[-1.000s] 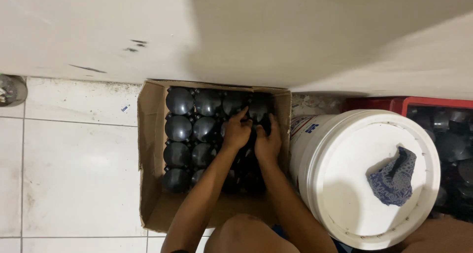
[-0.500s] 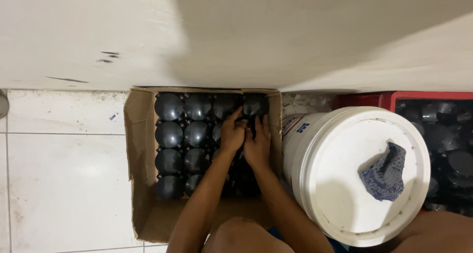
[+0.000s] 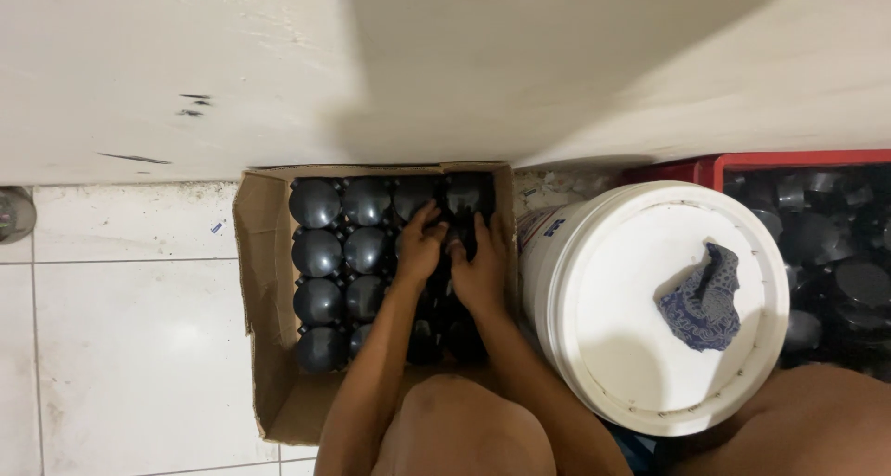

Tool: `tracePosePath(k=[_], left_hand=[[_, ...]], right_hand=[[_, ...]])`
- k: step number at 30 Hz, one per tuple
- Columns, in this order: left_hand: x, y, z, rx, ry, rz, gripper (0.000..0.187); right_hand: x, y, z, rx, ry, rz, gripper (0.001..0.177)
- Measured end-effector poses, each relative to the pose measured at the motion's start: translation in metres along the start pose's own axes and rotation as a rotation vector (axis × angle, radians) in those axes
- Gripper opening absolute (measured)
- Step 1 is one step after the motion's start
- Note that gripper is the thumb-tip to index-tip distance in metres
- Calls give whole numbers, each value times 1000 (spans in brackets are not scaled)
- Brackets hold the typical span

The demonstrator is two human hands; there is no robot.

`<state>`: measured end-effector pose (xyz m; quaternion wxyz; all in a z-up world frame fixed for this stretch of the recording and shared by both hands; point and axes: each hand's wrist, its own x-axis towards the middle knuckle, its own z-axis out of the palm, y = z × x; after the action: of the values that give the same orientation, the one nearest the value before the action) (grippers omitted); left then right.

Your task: Cleaning black plastic caps with a cloth and arranging them in a cardboard box

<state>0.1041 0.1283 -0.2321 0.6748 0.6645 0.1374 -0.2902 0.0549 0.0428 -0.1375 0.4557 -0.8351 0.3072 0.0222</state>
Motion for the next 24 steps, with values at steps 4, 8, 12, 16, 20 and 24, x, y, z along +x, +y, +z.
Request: tracePosePath(k=[4, 8, 12, 16, 20, 24], left_hand=[[-17, 23, -12, 93, -2, 43, 56], [-79, 119, -8, 317, -121, 174, 52], [-142, 207, 13, 500, -214, 354, 51], [-193, 266, 50, 672, -282, 506, 54], [-230, 303, 107, 959, -402, 581, 57], [-227, 299, 179, 1071, -545, 669, 60]], right_hand=[[-21, -22, -31, 106, -66, 57, 56], [-46, -69, -76, 305, -152, -30, 51], [-63, -113, -143, 285, -109, -199, 48], [-46, -103, -208, 139, 9, -327, 45], [-44, -81, -296, -162, 151, -623, 41], [-44, -49, -392, -339, 147, -613, 41]])
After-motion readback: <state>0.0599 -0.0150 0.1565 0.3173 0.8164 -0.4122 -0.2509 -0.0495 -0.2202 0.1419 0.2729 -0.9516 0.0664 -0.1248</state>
